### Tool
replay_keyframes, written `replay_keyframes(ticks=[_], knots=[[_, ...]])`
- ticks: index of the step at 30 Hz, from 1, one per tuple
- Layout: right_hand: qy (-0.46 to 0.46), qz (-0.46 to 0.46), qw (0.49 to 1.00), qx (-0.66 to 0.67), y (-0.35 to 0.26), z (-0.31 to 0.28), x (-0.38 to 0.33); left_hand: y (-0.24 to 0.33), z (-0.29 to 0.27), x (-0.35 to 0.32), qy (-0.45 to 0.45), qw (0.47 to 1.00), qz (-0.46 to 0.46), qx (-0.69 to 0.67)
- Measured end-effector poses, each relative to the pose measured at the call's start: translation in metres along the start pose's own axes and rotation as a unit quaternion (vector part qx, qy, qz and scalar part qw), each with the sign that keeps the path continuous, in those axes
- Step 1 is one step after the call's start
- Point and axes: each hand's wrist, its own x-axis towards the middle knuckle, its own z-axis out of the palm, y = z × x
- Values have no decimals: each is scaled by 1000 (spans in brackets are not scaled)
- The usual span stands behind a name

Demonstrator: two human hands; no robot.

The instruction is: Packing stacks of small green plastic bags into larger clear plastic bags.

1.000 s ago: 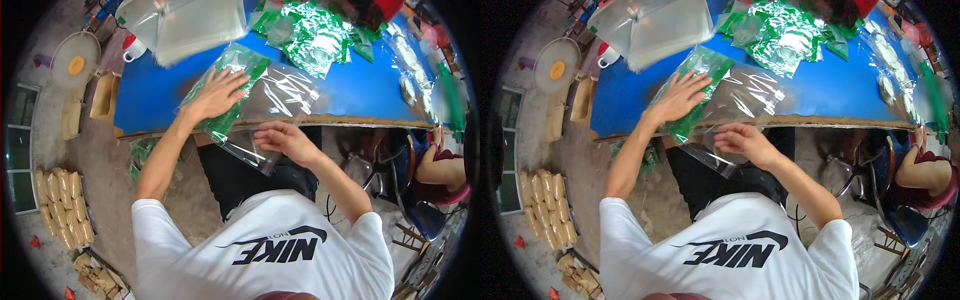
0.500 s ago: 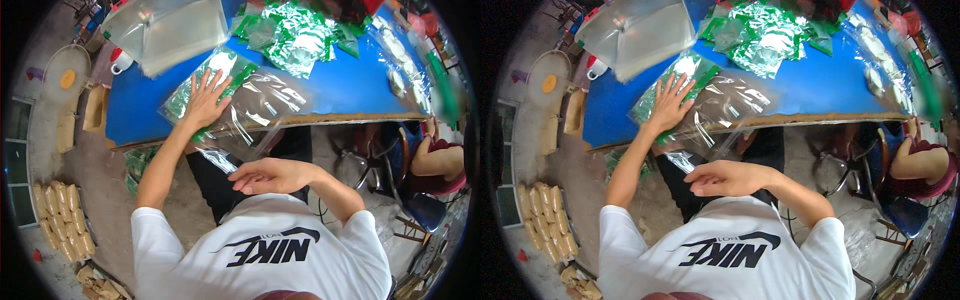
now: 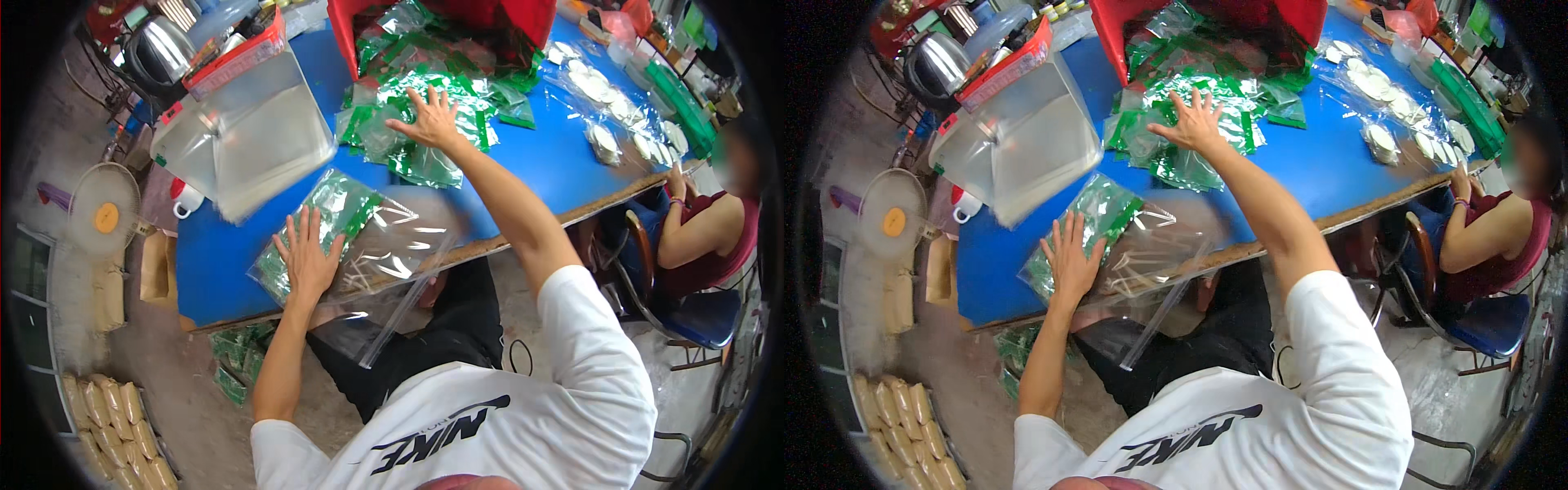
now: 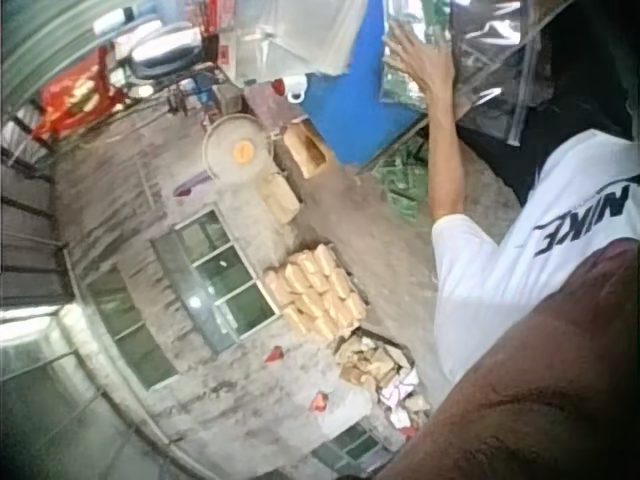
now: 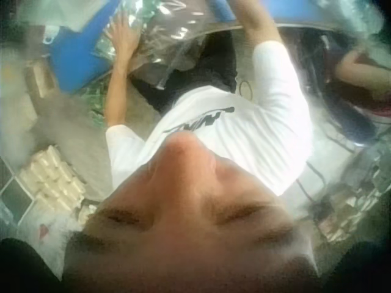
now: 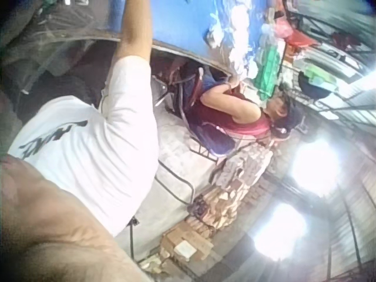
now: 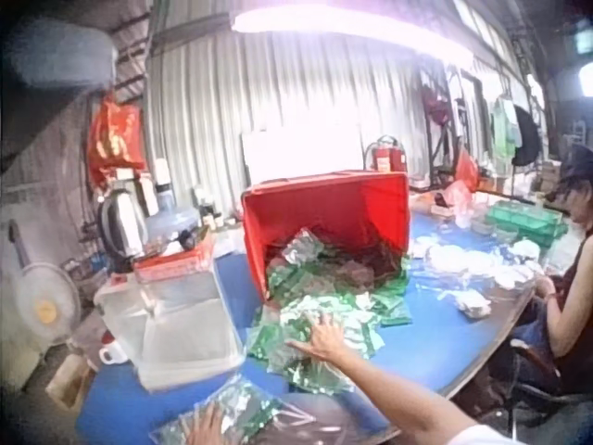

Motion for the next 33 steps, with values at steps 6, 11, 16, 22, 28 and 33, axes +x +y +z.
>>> replay_keyframes(ticks=[6, 11, 16, 22, 28, 33], knots=[[-48, -95, 991, -82, 9, 17, -49, -112, -22, -15, -23, 997, 50, 49], [-148, -217, 964, -33, 9, -5, -78, -190, -55, -7, -66, 985, 113, 113], [-91, -260, 961, 7, -4, -27, -88, -135, -97, -2, 74, 962, 121, 235], [-137, -375, 915, 55, -53, -49, -192, 33, -45, -112, -292, 663, -261, -638], [-393, -332, 791, 330, -87, -75, -215, 71, 33, -129, -87, 528, -262, -803], [-77, -342, 933, 82, -71, -38, -174, 67, 17, -134, -5, 499, -297, -814]])
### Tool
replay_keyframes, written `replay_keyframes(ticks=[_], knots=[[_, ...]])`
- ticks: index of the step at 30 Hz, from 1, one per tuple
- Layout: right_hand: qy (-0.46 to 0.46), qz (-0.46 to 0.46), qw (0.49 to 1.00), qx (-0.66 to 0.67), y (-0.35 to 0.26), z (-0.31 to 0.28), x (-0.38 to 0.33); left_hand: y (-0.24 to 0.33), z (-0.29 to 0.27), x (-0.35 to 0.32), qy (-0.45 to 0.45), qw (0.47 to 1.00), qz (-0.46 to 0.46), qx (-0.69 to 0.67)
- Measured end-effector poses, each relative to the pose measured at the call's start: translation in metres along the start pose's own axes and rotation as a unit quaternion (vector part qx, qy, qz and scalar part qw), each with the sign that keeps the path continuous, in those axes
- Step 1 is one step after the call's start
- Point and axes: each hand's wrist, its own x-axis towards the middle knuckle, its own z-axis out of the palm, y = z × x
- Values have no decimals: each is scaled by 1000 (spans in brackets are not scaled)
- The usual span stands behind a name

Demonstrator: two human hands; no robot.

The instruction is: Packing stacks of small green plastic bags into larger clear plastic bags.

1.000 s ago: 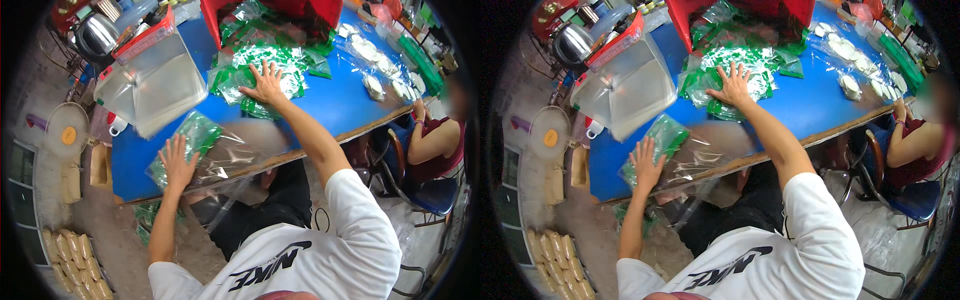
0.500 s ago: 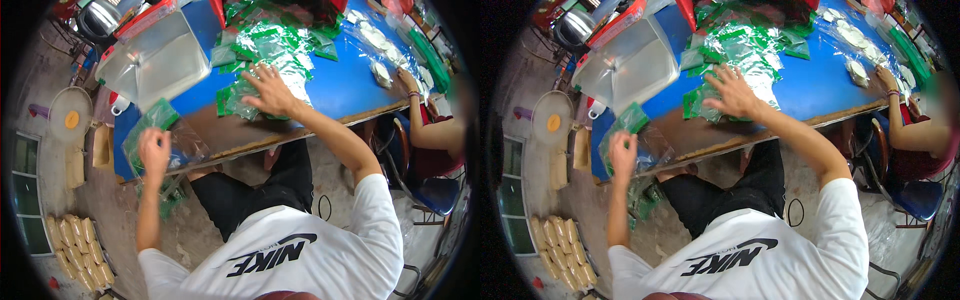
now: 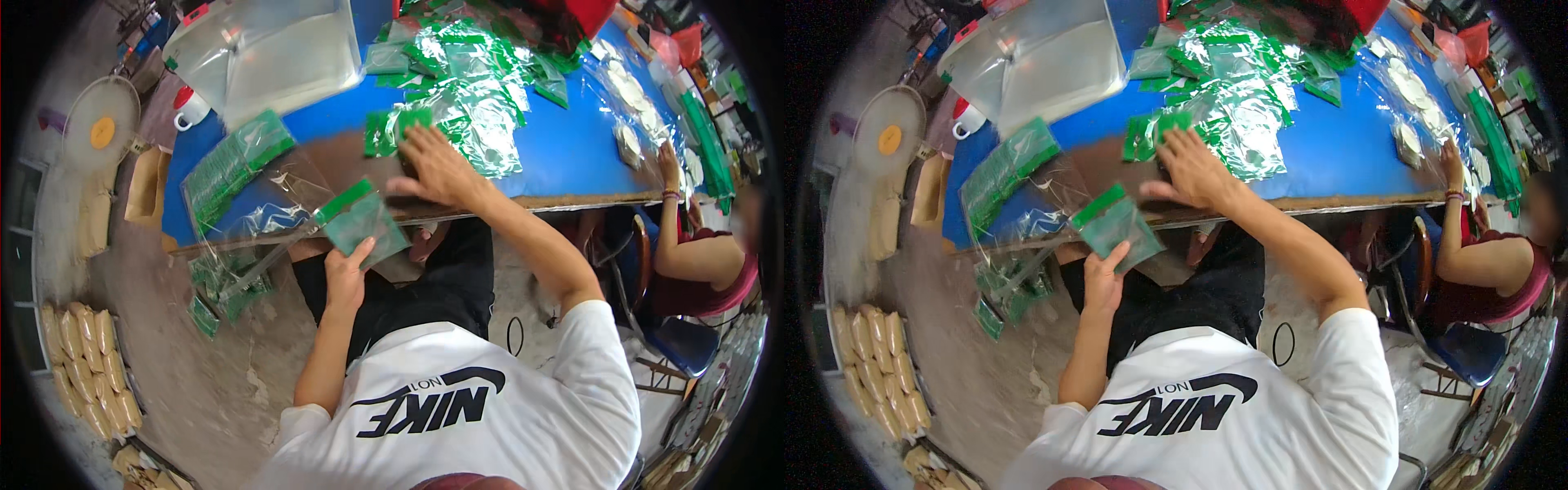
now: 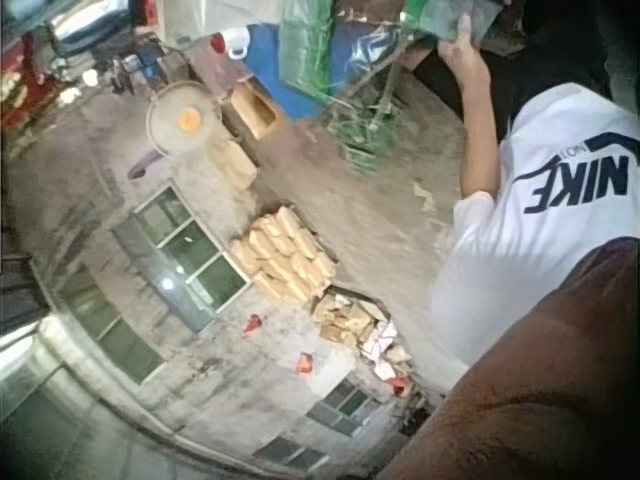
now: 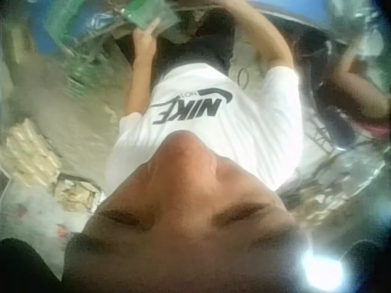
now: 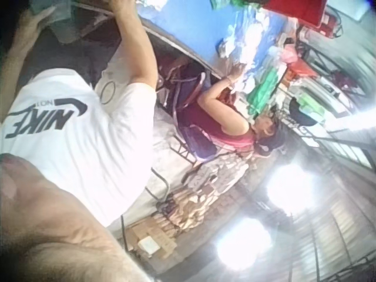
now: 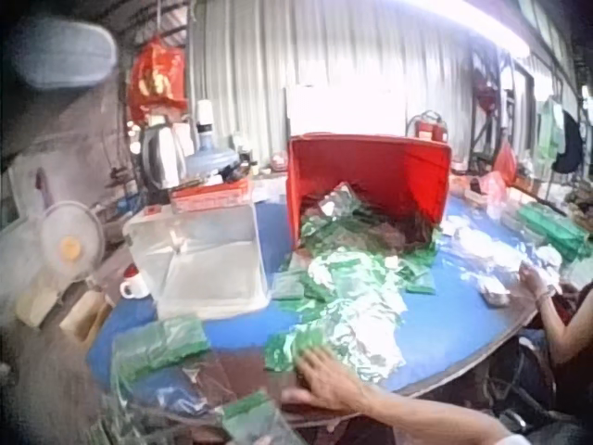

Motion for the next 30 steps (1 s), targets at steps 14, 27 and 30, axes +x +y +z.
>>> replay_keyframes(ticks=[14, 27, 30], knots=[[-39, 262, 804, 533, -58, -46, -63, 5, 19, -10, -90, 991, 80, 56], [-3, 39, 999, 20, -20, -38, -87, -22, 20, -21, -106, 992, -65, -29], [-15, 26, 995, 92, -42, -22, -88, -23, 30, -13, -58, 987, -129, -82]])
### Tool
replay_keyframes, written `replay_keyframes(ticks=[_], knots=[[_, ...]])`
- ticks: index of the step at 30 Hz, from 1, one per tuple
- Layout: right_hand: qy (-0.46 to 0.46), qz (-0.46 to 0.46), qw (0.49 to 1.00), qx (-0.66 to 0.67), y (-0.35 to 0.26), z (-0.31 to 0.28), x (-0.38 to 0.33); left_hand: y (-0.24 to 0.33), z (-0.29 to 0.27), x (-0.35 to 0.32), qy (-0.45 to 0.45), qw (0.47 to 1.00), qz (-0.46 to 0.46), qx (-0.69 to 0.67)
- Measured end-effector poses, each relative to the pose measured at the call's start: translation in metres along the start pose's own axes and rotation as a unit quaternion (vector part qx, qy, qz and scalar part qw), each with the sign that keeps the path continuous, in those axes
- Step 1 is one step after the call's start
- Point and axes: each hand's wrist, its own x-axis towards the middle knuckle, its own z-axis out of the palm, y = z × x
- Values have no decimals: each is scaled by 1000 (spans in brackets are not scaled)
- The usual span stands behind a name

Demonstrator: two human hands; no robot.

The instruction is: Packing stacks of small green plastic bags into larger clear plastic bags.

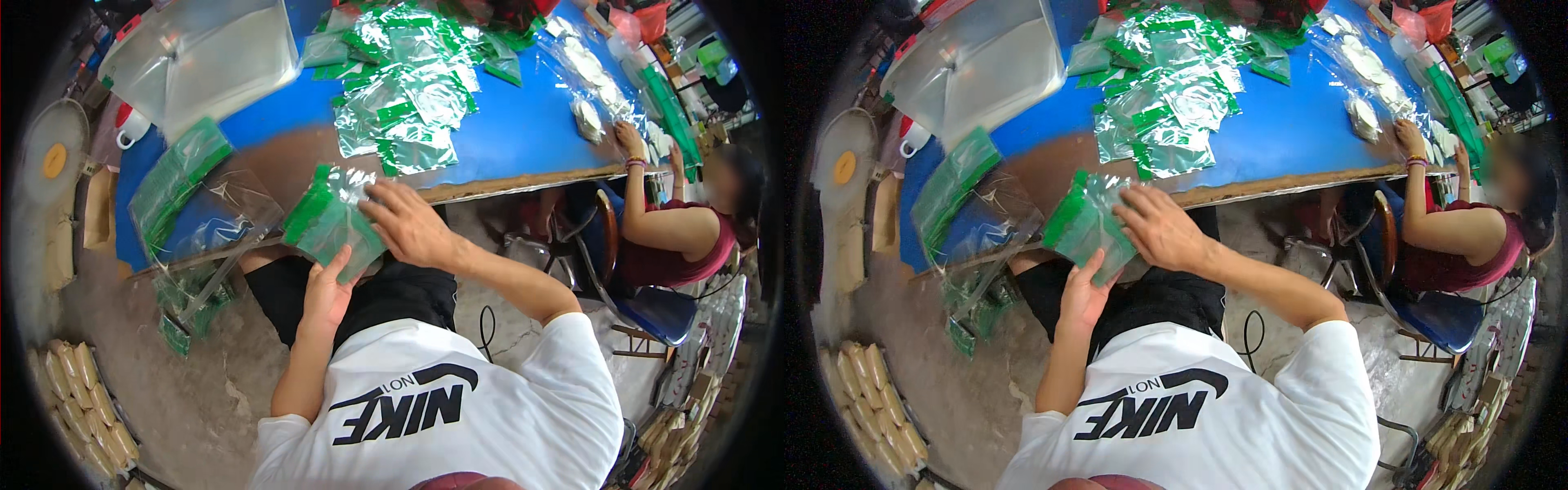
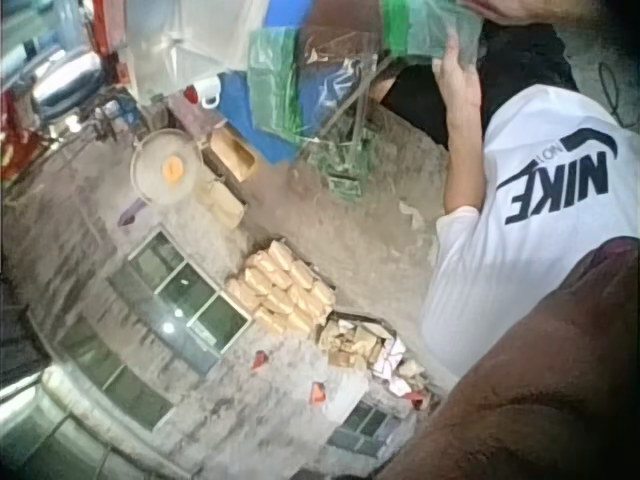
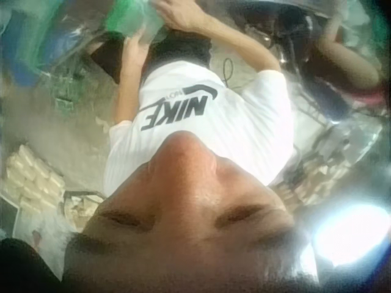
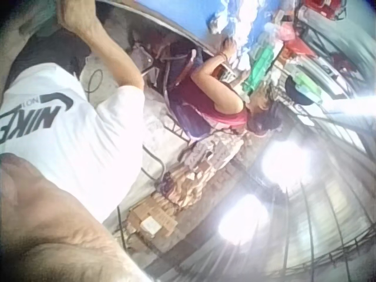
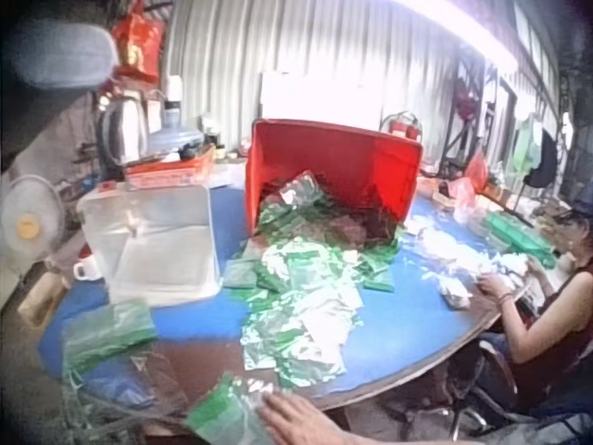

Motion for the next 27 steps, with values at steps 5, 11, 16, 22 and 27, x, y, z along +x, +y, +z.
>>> replay_keyframes(ticks=[5, 11, 16, 22, 27], knots=[[53, 26, 996, 65, 19, -23, -1, -3, -5, 3, 36, 997, -32, -63], [1, 71, 990, -121, 22, -25, -31, 0, -17, -6, -16, 999, 27, 7], [-53, 58, 997, -20, -6, -9, 4, 10, -29, -20, -26, 999, 45, 4], [-22, -22, 999, -4, 16, 0, 33, 8, -19, -25, -2, 997, 70, 20], [-76, 35, 982, 170, 4, 7, 36, 5, 1, -9, 44, 997, 34, -46]])
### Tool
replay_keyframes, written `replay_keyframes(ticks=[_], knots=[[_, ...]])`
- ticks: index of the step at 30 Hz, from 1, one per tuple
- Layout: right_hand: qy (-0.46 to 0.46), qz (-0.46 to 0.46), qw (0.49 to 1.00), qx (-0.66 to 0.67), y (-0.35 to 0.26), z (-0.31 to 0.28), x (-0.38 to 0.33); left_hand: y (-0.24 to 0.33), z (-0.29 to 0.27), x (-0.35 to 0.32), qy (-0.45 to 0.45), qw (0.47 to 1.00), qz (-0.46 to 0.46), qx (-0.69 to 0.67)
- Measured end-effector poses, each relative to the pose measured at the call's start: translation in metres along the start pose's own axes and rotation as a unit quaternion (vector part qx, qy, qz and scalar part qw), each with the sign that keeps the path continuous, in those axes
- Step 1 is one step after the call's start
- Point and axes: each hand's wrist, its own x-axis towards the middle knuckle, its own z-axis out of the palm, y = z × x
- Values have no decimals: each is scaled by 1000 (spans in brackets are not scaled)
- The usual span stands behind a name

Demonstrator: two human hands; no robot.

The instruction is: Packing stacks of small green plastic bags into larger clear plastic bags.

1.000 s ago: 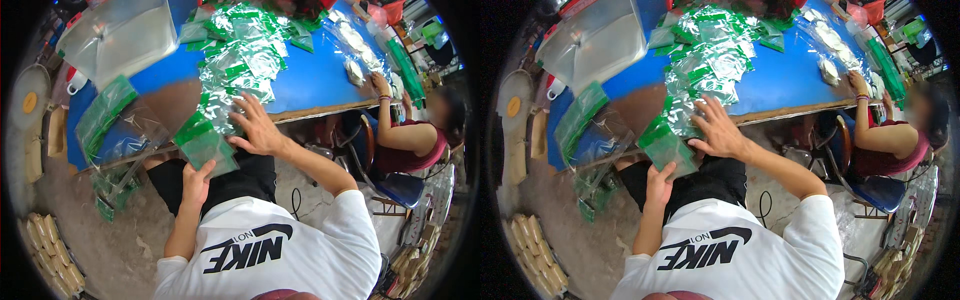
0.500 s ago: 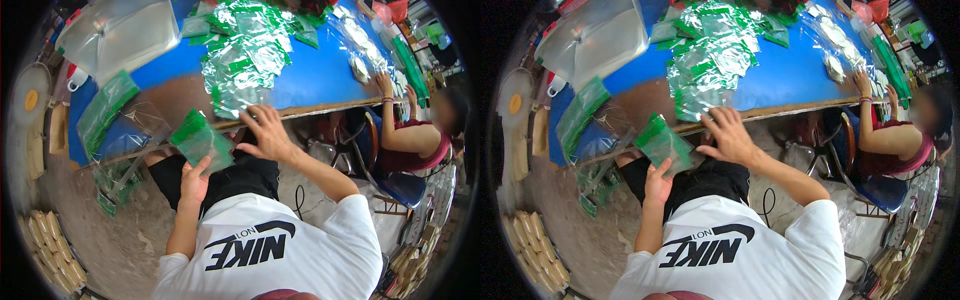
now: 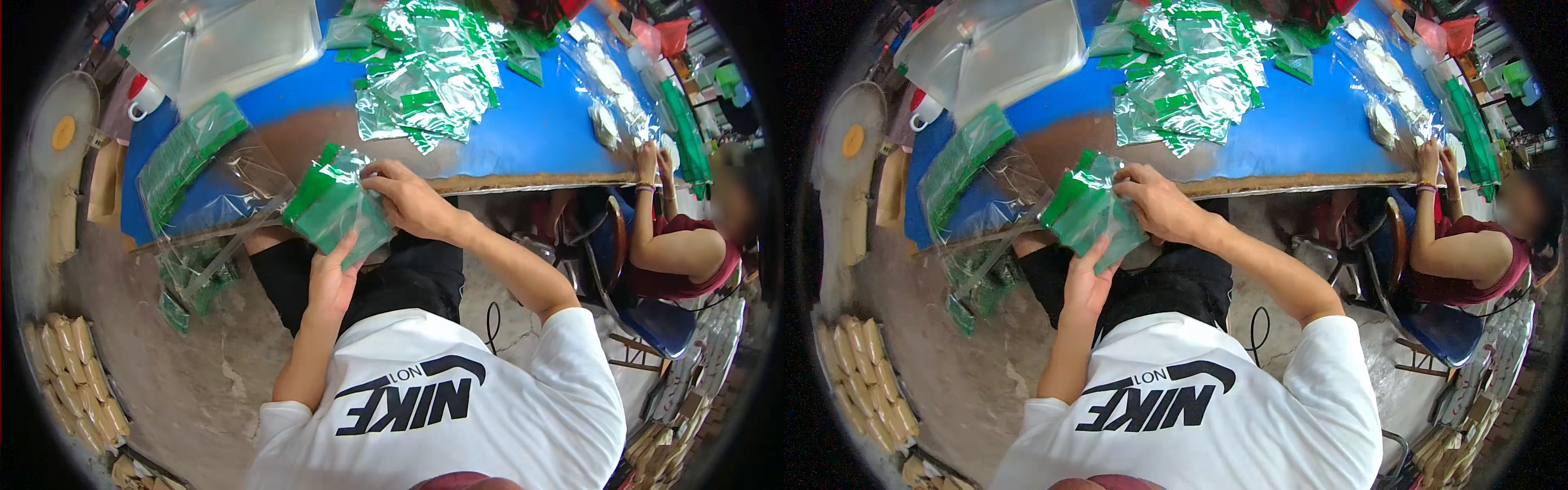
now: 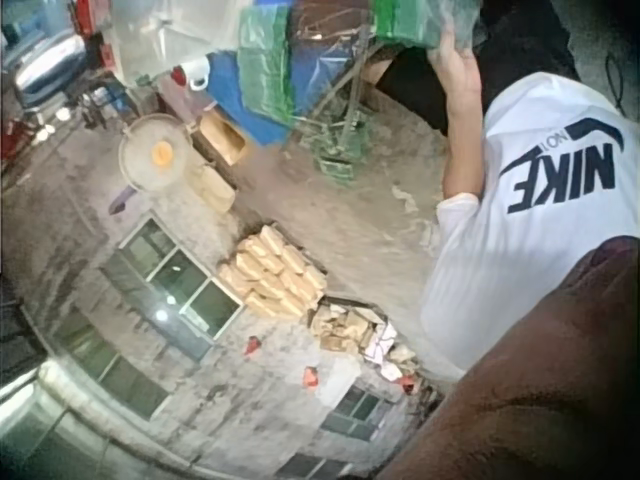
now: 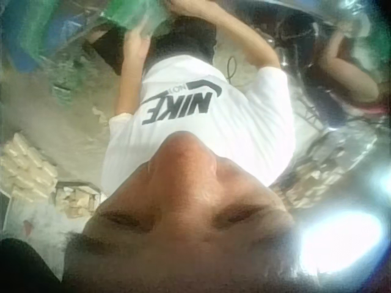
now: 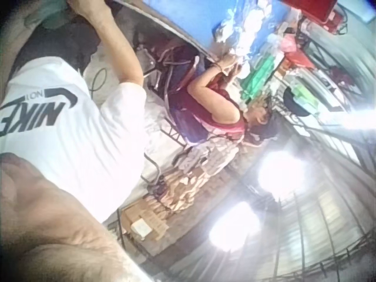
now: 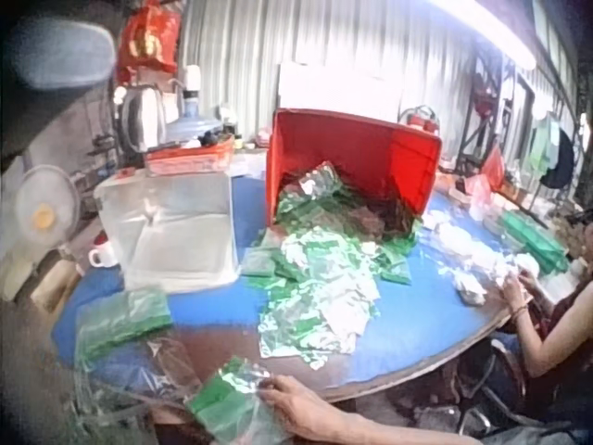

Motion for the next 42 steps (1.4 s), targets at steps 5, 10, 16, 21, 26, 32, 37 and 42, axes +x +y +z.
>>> replay_keyframes(ticks=[5, 10, 16, 21, 26, 32, 37, 42], knots=[[8, 181, 953, 245, -5, -6, 0, -8, 0, 16, -12, 1000, -14, -23], [254, -15, 954, -160, 59, -73, 28, 0, 1, 11, 7, 997, 33, 75], [-52, 62, 945, -317, 70, -91, 59, 18, -21, 9, -56, 980, 119, 149], [135, -117, 926, -333, 18, -94, 29, 57, -17, -4, -126, 968, 173, 132], [168, 5, 985, -44, -31, -89, 1, 76, -13, 4, -218, 938, 201, 179], [42, 112, 896, 428, -47, -60, -19, 46, 0, 17, -253, 939, 166, 167], [80, 143, 897, 411, -28, -58, -17, 27, -18, 11, -239, 957, 93, 133], [232, 187, 903, -310, 67, -62, -31, 19, -18, -6, -86, 996, 24, 17]])
